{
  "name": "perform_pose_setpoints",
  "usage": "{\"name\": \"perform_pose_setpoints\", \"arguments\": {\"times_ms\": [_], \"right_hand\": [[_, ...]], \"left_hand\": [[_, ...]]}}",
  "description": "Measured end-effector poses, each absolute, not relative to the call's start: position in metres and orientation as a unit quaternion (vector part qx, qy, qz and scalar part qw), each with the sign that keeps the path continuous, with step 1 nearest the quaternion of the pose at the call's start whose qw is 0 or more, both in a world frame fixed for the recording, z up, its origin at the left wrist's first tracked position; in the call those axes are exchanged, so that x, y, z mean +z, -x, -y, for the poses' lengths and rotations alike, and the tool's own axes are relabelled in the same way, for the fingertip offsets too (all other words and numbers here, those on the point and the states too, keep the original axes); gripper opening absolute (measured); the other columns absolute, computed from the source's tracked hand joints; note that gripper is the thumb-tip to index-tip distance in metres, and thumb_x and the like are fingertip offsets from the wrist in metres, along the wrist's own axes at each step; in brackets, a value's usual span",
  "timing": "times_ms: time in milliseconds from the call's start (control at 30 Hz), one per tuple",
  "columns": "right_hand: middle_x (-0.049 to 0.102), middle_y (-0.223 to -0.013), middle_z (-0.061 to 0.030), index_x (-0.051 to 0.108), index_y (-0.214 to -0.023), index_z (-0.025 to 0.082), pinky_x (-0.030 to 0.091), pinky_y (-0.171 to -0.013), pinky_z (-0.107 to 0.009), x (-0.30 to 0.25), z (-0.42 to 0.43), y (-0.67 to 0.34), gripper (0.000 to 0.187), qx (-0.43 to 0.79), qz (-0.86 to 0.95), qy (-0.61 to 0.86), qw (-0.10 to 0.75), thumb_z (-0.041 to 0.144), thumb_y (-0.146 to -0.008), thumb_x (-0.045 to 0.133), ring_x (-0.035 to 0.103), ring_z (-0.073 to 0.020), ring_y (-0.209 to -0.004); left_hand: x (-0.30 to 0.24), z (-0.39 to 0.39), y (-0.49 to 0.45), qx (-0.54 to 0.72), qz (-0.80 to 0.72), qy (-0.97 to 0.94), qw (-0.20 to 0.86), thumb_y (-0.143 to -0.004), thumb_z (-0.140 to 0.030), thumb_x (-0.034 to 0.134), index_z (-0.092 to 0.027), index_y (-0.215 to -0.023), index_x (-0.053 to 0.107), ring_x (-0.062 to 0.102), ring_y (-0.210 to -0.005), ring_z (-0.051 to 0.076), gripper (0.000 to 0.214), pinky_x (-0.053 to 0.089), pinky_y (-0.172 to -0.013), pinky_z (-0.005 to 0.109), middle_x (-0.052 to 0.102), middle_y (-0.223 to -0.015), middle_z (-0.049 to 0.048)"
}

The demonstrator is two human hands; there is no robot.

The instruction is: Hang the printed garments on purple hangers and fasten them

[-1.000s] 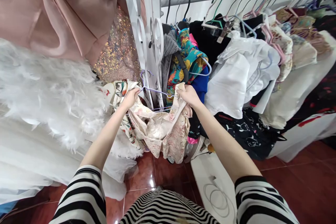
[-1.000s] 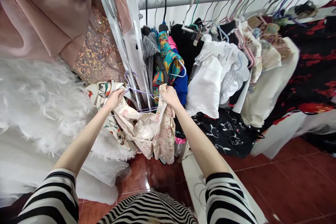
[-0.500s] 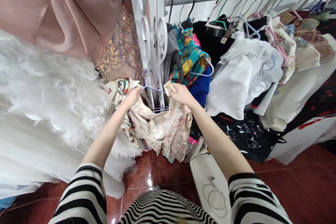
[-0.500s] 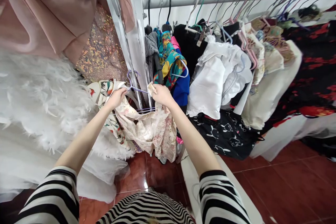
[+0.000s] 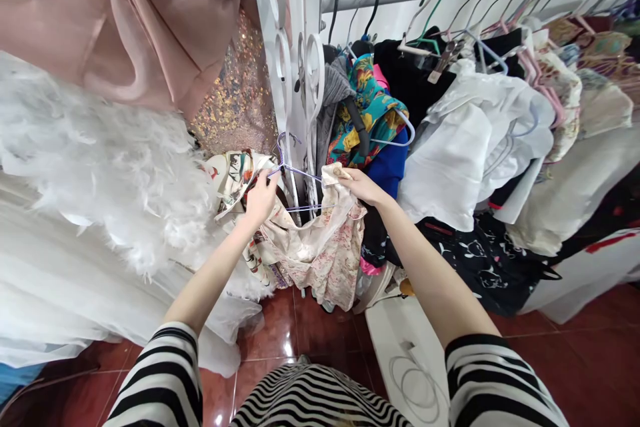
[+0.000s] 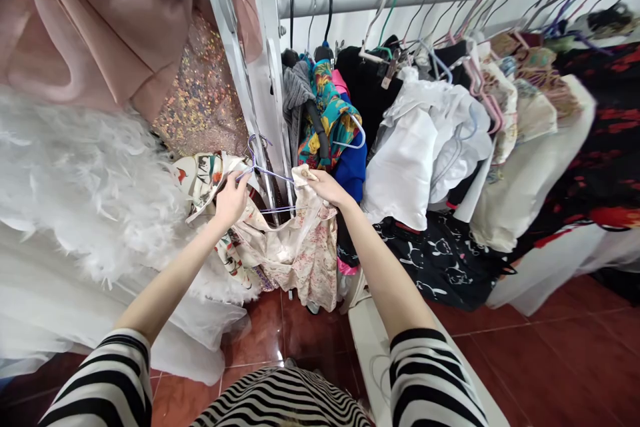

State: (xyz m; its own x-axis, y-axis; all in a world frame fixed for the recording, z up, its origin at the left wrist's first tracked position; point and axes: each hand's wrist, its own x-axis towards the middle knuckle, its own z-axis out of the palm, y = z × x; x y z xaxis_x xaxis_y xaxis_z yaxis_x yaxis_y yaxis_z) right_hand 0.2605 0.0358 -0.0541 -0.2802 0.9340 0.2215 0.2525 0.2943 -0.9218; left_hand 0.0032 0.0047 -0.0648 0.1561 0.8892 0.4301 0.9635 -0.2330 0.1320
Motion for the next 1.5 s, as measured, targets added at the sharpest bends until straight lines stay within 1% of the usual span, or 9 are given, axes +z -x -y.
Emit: {"name": "perform_pose_setpoints", "arguments": {"times_ms": [300, 467, 667, 800, 933, 1033, 1133, 1367, 1500], "right_hand": [[0.061, -0.070, 0.0018, 0.062, -0.067, 0.018, 0.043, -0.078, -0.031, -0.053, -0.032, -0.258, 0.017, 0.452, 0.700, 0.370, 0.410, 0.031, -0.059, 0.056, 0.054, -0.0180, -0.074], [0.068, -0.090, -0.0026, 0.066, -0.089, 0.018, 0.047, -0.087, -0.035, -0.057, -0.027, -0.272, 0.030, 0.429, 0.716, 0.350, 0.425, 0.040, -0.068, 0.065, 0.060, -0.0216, -0.090], [0.068, -0.114, -0.0058, 0.066, -0.112, 0.023, 0.042, -0.105, -0.041, -0.094, -0.022, -0.307, 0.053, 0.374, 0.725, 0.365, 0.449, 0.065, -0.086, 0.047, 0.058, -0.0254, -0.114], [0.068, -0.112, -0.0086, 0.065, -0.117, 0.022, 0.049, -0.097, -0.044, -0.130, -0.015, -0.313, 0.046, 0.293, 0.739, 0.404, 0.453, 0.053, -0.083, 0.057, 0.061, -0.0269, -0.105], [0.068, -0.094, -0.0096, 0.070, -0.099, 0.021, 0.053, -0.084, -0.039, -0.144, -0.007, -0.302, 0.024, 0.189, 0.740, 0.447, 0.466, 0.026, -0.084, 0.052, 0.064, -0.0247, -0.090], [0.066, -0.079, -0.0081, 0.070, -0.078, 0.021, 0.053, -0.076, -0.034, -0.137, -0.006, -0.297, 0.025, 0.175, 0.741, 0.451, 0.466, 0.019, -0.085, 0.046, 0.064, -0.0219, -0.078], [0.066, -0.073, -0.0064, 0.068, -0.066, 0.021, 0.051, -0.069, -0.032, -0.129, -0.007, -0.299, 0.025, 0.221, 0.741, 0.435, 0.460, 0.025, -0.084, 0.050, 0.063, -0.0206, -0.070], [0.067, -0.067, -0.0020, 0.068, -0.069, 0.020, 0.048, -0.062, -0.031, -0.130, -0.014, -0.304, 0.032, 0.400, 0.665, 0.428, 0.463, 0.049, -0.076, 0.057, 0.058, -0.0191, -0.063], [0.066, -0.066, -0.0037, 0.062, -0.065, 0.022, 0.049, -0.063, -0.032, -0.129, -0.018, -0.293, 0.031, 0.381, 0.625, 0.484, 0.480, 0.050, -0.077, 0.056, 0.059, -0.0202, -0.065]], "left_hand": [[-0.034, -0.029, -0.078, -0.140, 0.435, 0.889, -0.011, -0.083, -0.013, 0.056, -0.021, -0.125, 0.059, 0.060, -0.118, 0.024, 0.042, 0.051, -0.095, 0.032, 0.060, -0.130, 0.0102], [-0.018, -0.038, -0.104, -0.013, 0.471, 0.882, 0.011, -0.086, -0.005, 0.046, -0.016, -0.107, 0.068, 0.067, -0.106, 0.027, 0.032, 0.051, -0.090, 0.034, 0.071, -0.107, 0.0138], [-0.006, -0.032, -0.106, 0.037, 0.489, 0.871, 0.027, -0.093, -0.016, 0.043, -0.021, -0.121, 0.060, 0.067, -0.108, 0.025, 0.033, 0.051, -0.089, 0.032, 0.071, -0.113, 0.0102], [-0.005, -0.030, -0.105, 0.032, 0.491, 0.870, 0.024, -0.093, -0.014, 0.042, -0.022, -0.123, 0.058, 0.065, -0.112, 0.023, 0.035, 0.049, -0.093, 0.031, 0.070, -0.118, 0.0094], [-0.006, -0.028, -0.102, 0.025, 0.500, 0.866, 0.019, -0.089, -0.009, 0.043, -0.020, -0.120, 0.060, 0.064, -0.114, 0.023, 0.038, 0.049, -0.094, 0.030, 0.070, -0.119, 0.0094], [-0.004, -0.025, -0.098, 0.028, 0.505, 0.863, 0.010, -0.086, -0.006, 0.045, -0.020, -0.118, 0.062, 0.064, -0.113, 0.023, 0.039, 0.049, -0.093, 0.028, 0.071, -0.117, 0.0081], [0.000, -0.023, -0.093, 0.032, 0.507, 0.861, 0.005, -0.085, -0.006, 0.045, -0.021, -0.117, 0.063, 0.064, -0.113, 0.022, 0.040, 0.049, -0.094, 0.028, 0.071, -0.117, 0.0068], [0.006, -0.020, -0.090, 0.044, 0.541, 0.839, 0.024, -0.091, -0.016, 0.046, -0.020, -0.107, 0.068, 0.066, -0.110, 0.024, 0.029, 0.049, -0.091, 0.030, 0.073, -0.109, 0.0080], [0.005, -0.017, -0.093, 0.027, 0.579, 0.815, 0.023, -0.093, -0.020, 0.043, -0.017, -0.109, 0.069, 0.065, -0.111, 0.024, 0.030, 0.048, -0.091, 0.029, 0.072, -0.112, 0.0107]]}}
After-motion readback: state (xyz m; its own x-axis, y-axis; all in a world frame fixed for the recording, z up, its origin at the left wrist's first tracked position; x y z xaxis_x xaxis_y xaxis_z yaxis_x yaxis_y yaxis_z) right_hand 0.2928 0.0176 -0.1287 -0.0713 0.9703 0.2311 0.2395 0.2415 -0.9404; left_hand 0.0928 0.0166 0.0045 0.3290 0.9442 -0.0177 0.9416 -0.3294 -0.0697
